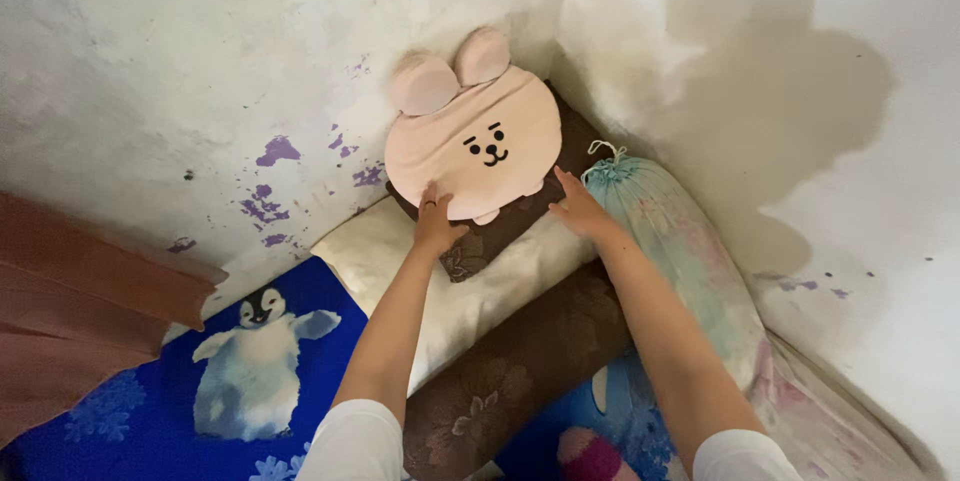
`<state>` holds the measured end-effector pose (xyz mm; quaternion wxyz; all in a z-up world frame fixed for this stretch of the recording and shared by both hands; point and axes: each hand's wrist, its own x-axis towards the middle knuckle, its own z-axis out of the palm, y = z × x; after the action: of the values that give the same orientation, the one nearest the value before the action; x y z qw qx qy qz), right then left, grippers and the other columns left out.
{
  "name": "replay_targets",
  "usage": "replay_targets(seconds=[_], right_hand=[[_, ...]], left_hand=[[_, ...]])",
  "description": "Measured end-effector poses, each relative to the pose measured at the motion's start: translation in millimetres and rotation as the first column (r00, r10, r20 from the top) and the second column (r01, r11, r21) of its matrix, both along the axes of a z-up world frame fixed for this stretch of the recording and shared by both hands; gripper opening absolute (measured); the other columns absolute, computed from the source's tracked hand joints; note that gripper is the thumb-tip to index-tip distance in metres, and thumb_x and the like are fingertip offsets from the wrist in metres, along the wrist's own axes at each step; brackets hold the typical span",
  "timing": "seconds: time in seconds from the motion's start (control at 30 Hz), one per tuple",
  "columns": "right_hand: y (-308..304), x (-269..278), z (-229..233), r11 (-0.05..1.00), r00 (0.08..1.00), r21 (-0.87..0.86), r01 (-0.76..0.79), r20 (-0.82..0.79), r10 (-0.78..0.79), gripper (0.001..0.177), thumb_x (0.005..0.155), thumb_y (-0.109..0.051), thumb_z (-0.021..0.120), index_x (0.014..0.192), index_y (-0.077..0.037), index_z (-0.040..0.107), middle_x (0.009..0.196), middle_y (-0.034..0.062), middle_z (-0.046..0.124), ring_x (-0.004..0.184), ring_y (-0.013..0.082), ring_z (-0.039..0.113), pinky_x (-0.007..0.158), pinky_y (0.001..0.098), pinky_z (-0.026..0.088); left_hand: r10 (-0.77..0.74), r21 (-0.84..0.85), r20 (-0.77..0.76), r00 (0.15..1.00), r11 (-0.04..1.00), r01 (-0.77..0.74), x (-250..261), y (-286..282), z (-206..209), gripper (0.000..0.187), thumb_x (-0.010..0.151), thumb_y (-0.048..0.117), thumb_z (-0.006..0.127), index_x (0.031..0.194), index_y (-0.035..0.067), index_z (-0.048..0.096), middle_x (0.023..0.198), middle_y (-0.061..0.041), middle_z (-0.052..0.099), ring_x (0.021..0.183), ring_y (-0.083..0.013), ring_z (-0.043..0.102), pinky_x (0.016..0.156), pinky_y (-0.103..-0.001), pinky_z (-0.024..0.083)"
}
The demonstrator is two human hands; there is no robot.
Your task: The person sits on a bed and arranges several pillows and stuffed toys against the wall. They pick up a white pillow, a brown pillow, a long cylindrical pillow, and a pink bunny-shaped pillow, placing them in a specific order. Finally, they place a striped unicorn plush toy on top of the arrangement.
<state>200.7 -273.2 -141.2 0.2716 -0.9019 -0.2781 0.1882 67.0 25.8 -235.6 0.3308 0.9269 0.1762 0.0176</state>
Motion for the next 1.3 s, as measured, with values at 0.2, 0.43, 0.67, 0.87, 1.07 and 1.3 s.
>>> replay_targets(seconds=[0.2,0.43,0.67,0.87,1.07,1.3], right_hand=[[-21.5,-17.0,18.0,0.998,0.993,-0.023,0.064,-0.101,-0.066,0.085,0.096,-0.022,0.060,0.165,-0.020,0.010,0.171,0.0165,0.010,0.159,0.0321,0.011,0.126,0.0434,0.019],[-73.3,-22.4,11.1,0.998,1.000,0.060,0.030,-0.006,-0.030,0.087,0.094,-0.024,0.061,0.165,-0.016,0.012,0.171,0.0158,0.019,0.158,0.0305,0.018,0.128,0.0416,0.020],[-136.2,-26.6,16.0,0.994,0.995,0.041,0.098,-0.031,-0.097,0.084,0.096,-0.023,0.059,0.164,-0.013,0.011,0.170,0.0194,0.018,0.158,0.0346,0.014,0.125,0.0428,0.018],[-185.8,-38.8,5.7,0.981,0.992,0.146,0.127,-0.028,-0.125,0.085,0.093,-0.022,0.062,0.163,-0.010,0.017,0.167,0.0222,0.023,0.155,0.0354,0.025,0.124,0.0419,0.026],[-236.1,-57.6,-7.1,0.972,0.974,0.063,0.226,-0.026,-0.225,0.083,0.094,-0.025,0.062,0.164,-0.011,0.018,0.167,0.0202,0.025,0.154,0.0345,0.025,0.124,0.0424,0.024],[-298.4,-58.5,-19.9,0.954,0.975,0.269,0.130,0.137,-0.172,0.088,0.089,-0.021,0.063,0.164,-0.005,0.019,0.166,0.0208,0.030,0.153,0.0348,0.031,0.123,0.0422,0.025]], left_hand=[[-0.001,-0.092,-0.073,0.997,0.996,-0.006,-20.7,-36.8,-12.7,0.089,0.074,0.035,0.088,0.150,0.012,0.046,0.172,-0.016,0.013,0.154,-0.0366,0.023,0.122,-0.044,0.031],[-0.128,-0.174,-0.353,0.927,0.982,0.070,-65.5,-92.8,-14.3,0.101,0.078,0.048,0.086,0.158,0.017,0.034,0.169,-0.011,0.020,0.155,-0.0368,0.018,0.123,-0.048,0.026],[-0.217,-0.222,-0.444,0.869,0.967,0.128,-105.1,-133.0,-37.8,0.112,0.069,0.054,0.088,0.158,0.013,0.035,0.165,-0.015,0.033,0.153,-0.0326,0.033,0.123,-0.042,0.034],[-0.363,-0.252,-0.618,0.697,0.932,0.262,-150.5,-162.6,-34.0,0.140,0.056,0.052,0.099,0.162,0.008,0.021,0.166,-0.017,0.032,0.153,-0.0328,0.033,0.124,-0.042,0.033],[-0.204,-0.009,-0.729,0.653,0.957,0.288,-168.6,-200.1,-46.0,0.136,0.066,0.040,0.095,0.166,0.006,0.009,0.162,-0.018,0.040,0.147,-0.0340,0.044,0.118,-0.049,0.042],[-0.235,0.012,-0.631,0.739,0.950,0.312,-177.5,-209.9,-64.9,0.115,0.074,0.031,0.092,0.159,-0.001,0.022,0.163,-0.021,0.034,0.149,-0.0364,0.037,0.120,-0.044,0.039]])
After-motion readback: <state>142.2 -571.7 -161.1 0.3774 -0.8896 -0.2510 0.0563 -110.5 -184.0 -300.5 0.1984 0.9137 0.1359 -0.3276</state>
